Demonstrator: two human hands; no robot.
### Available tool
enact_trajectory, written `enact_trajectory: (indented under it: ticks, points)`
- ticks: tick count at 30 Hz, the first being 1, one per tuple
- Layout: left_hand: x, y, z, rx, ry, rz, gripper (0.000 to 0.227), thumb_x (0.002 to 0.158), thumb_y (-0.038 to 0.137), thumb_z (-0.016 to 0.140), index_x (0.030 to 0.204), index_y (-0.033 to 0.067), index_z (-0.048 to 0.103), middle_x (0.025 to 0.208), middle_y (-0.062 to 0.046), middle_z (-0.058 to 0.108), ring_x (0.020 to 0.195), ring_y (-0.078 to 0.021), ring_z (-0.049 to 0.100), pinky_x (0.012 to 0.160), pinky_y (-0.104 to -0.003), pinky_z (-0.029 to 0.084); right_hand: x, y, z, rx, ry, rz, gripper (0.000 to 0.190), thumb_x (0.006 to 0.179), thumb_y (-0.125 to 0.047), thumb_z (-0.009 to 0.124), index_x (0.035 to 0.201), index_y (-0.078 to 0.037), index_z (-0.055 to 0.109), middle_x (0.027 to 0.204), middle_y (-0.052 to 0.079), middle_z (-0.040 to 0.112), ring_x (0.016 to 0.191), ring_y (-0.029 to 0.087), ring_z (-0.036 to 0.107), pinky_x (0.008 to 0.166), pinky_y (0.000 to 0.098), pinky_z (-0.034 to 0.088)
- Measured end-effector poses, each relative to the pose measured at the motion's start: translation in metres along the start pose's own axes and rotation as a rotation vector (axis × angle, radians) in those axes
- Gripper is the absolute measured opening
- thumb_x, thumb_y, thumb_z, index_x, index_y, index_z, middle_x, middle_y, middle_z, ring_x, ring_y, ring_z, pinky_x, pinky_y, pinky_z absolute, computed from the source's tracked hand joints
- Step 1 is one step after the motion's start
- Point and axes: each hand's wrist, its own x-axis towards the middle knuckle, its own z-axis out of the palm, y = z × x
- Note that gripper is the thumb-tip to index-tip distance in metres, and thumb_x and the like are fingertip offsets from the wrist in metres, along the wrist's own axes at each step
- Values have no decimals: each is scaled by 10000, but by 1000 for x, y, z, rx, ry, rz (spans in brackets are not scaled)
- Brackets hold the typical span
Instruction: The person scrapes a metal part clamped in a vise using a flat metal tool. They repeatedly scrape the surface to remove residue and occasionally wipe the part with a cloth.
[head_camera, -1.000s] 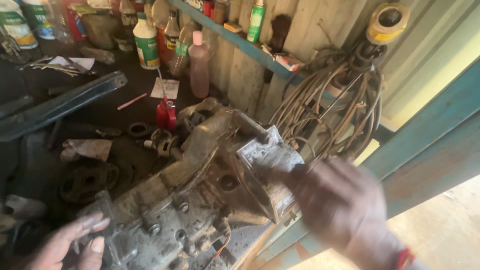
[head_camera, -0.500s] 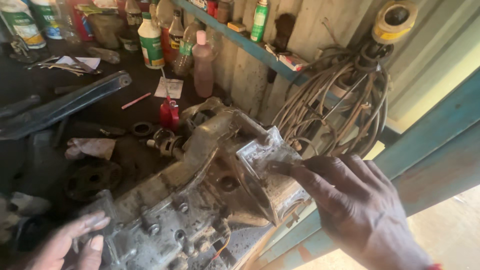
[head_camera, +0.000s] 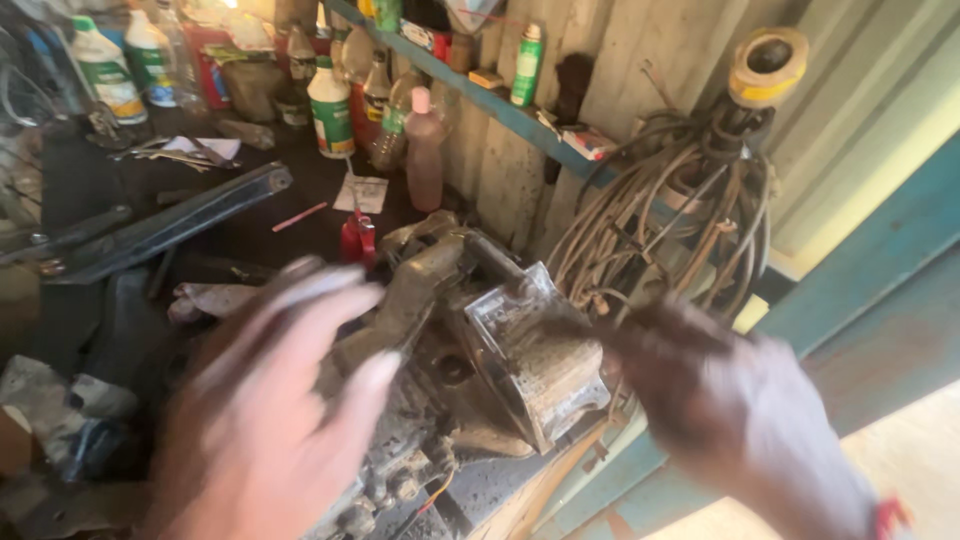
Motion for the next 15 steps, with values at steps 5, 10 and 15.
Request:
enact_trajectory:
  ticks: [5,10,15]
  points:
    - [56,8,58,-335,64,75,313,1046,272,667,1257,41,677,1305,-148,729,1214,-280,713,1042,-371,546,8,8,2,-25,37,-119,346,830,-90,665,1119,-266,738,1083,-41,744,861,187,748,572,317,578]
    - [81,1,120,-635,-159,-175,342,975,372,613,1111,80,728,1008,-84,786,964,-212,765,840,-297,561,11,-8,-3,48,-34,40,445,898,-253,709,1313,-412,745,988,-60,700,821,177,715,621,335,596]
    - [60,-8,139,-676,-122,-207,341,1006,323,568,973,45,761,940,-82,774,890,-195,741,795,-315,549,16,-25,3,-121,-205,315,572,895,-217,637,1355,-552,696,1056,-46,673,791,191,713,604,358,595]
